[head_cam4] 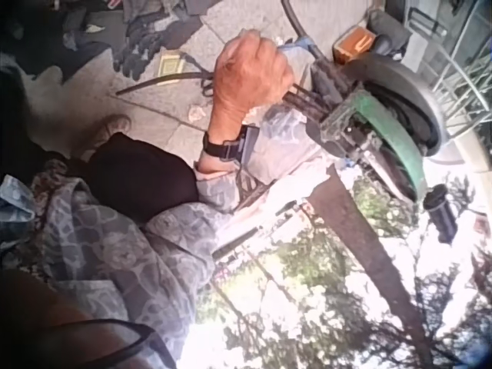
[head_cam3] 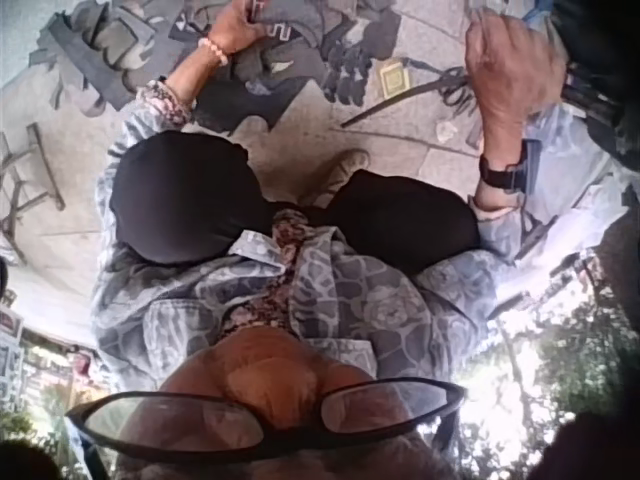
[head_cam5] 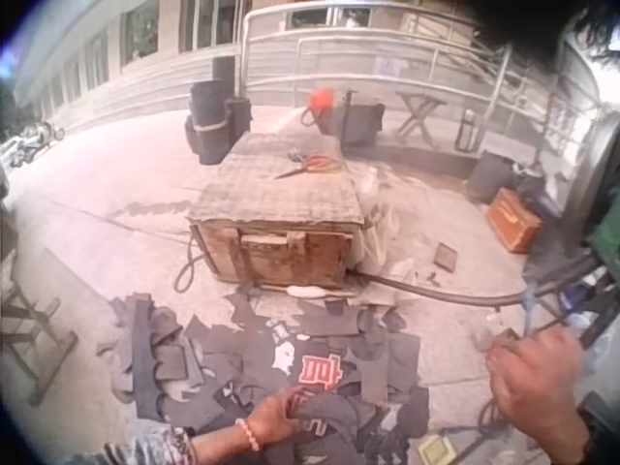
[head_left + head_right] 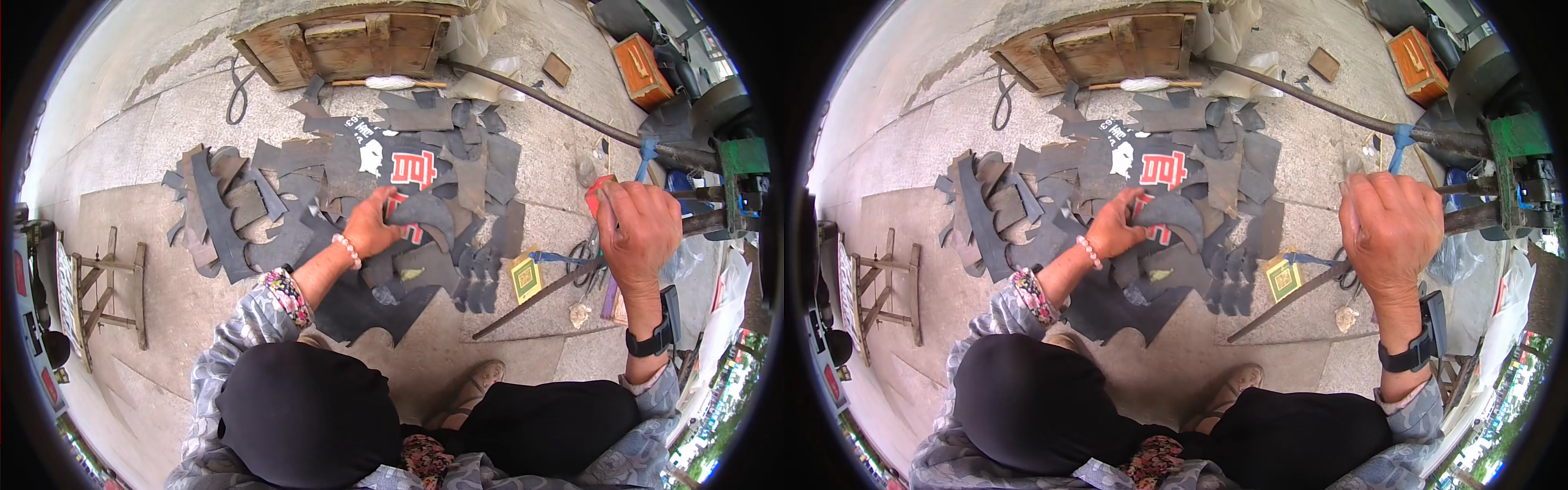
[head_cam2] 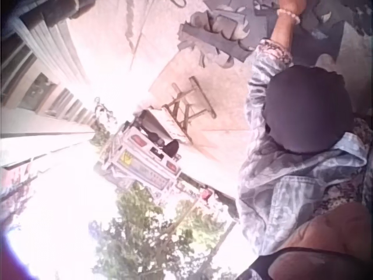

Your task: Sort and organize various cut-out shoe sole components and clear the workspace.

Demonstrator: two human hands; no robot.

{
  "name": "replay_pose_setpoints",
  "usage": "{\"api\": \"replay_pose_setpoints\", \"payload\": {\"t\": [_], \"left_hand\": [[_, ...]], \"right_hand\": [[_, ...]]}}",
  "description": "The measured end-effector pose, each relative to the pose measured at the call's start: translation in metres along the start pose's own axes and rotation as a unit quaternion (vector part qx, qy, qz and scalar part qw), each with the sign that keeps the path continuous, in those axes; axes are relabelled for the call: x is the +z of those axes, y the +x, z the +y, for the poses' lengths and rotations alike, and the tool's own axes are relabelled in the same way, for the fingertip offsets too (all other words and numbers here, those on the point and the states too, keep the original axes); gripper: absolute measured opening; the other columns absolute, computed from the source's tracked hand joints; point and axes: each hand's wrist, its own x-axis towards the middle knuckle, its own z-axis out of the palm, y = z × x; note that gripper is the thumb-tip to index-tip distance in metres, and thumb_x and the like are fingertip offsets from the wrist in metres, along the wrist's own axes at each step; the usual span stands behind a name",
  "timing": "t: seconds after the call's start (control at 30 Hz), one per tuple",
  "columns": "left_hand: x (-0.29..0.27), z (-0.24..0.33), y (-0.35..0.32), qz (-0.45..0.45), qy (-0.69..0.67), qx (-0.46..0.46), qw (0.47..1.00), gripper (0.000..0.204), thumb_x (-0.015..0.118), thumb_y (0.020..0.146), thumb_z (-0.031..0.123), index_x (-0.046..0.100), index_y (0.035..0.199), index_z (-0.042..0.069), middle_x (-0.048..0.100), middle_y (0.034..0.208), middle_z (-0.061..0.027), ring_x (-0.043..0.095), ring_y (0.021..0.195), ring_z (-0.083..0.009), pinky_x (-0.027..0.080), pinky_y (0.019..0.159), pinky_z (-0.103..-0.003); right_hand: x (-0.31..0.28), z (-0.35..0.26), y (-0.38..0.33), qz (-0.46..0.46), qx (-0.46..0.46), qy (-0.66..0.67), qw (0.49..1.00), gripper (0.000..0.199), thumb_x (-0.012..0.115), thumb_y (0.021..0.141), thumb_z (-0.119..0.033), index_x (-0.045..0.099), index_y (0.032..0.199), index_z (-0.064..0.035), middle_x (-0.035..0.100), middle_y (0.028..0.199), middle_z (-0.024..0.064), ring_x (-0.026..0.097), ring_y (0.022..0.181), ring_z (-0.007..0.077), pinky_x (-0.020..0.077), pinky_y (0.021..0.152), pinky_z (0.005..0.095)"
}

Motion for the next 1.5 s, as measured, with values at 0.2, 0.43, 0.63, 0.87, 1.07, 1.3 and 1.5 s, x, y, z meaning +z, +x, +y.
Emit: {"api": "replay_pose_setpoints", "payload": {"t": [0.2,0.43,0.63,0.87,1.07,1.3,1.5], "left_hand": [[-0.013,0.004,-0.050,-0.081,-0.345,-0.093,0.930,0.059,0.059,0.078,-0.014,0.048,0.134,0.001,0.063,0.111,-0.0069,0.061,0.095,-0.0114,0.051,0.084,-0.025],[-0.124,0.033,-0.082,0.050,-0.310,0.057,0.948,0.057,0.060,0.078,-0.010,0.049,0.133,0.000,0.059,0.123,-0.0091,0.057,0.108,-0.0128,0.047,0.092,-0.026],[-0.216,-0.009,-0.121,0.198,-0.315,0.105,0.922,0.061,0.062,0.077,-0.001,0.045,0.136,-0.002,0.052,0.133,-0.0137,0.049,0.123,-0.0207,0.034,0.109,-0.034],[-0.299,-0.155,-0.160,0.267,-0.136,-0.083,0.950,0.051,0.063,0.082,0.000,0.051,0.131,-0.001,0.060,0.119,-0.0102,0.058,0.102,-0.0128,0.048,0.086,-0.024],[-0.236,-0.141,-0.147,0.318,0.400,-0.104,0.853,0.055,0.070,0.072,0.008,0.054,0.124,0.002,0.053,0.124,-0.0228,0.055,0.111,-0.0384,0.046,0.094,-0.042],[-0.112,-0.030,-0.064,0.131,0.424,0.156,0.883,0.078,0.081,0.065,0.018,0.046,0.134,0.011,0.041,0.140,-0.0171,0.040,0.130,-0.0359,0.037,0.104,-0.046],[-0.087,-0.015,0.003,-0.039,0.493,0.198,0.846,0.103,0.088,0.054,0.027,0.036,0.142,0.016,0.036,0.144,-0.0153,0.038,0.131,-0.0365,0.037,0.104,-0.046]], "right_hand": [[-0.003,-0.002,0.004,0.005,-0.006,0.014,1.000,0.015,0.072,0.070,-0.010,0.065,0.083,-0.0100,0.059,0.076,0.0011,0.057,0.075,0.0193,0.0405,0.071,0.0331],[-0.002,0.001,-0.001,-0.004,-0.004,0.009,1.000,0.014,0.072,0.070,-0.010,0.065,0.082,-0.0093,0.058,0.076,0.0012,0.056,0.075,0.0202,0.0407,0.071,0.0334],[0.000,0.002,-0.002,-0.011,-0.007,0.009,1.000,0.015,0.072,0.069,-0.011,0.065,0.083,-0.0097,0.059,0.076,0.0022,0.057,0.074,0.0208,0.0414,0.071,0.0335],[0.001,0.002,-0.002,-0.005,-0.011,0.018,1.000,0.015,0.072,0.071,-0.011,0.065,0.084,-0.0101,0.059,0.077,0.0024,0.057,0.075,0.0218,0.0417,0.072,0.0340],[-0.003,0.003,0.001,-0.019,-0.021,0.009,1.000,0.016,0.071,0.071,-0.011,0.065,0.086,-0.0099,0.059,0.078,0.0020,0.057,0.076,0.0212,0.0408,0.071,0.0334],[-0.002,0.003,0.001,-0.014,-0.015,-0.007,1.000,0.017,0.071,0.070,-0.009,0.065,0.086,-0.0096,0.061,0.079,0.0015,0.056,0.074,0.0213,0.0411,0.070,0.0336],[0.000,-0.003,0.005,-0.010,-0.013,-0.010,1.000,0.018,0.072,0.069,-0.008,0.065,0.085,-0.0074,0.060,0.079,0.0030,0.056,0.074,0.0217,0.0411,0.070,0.0356]]}}
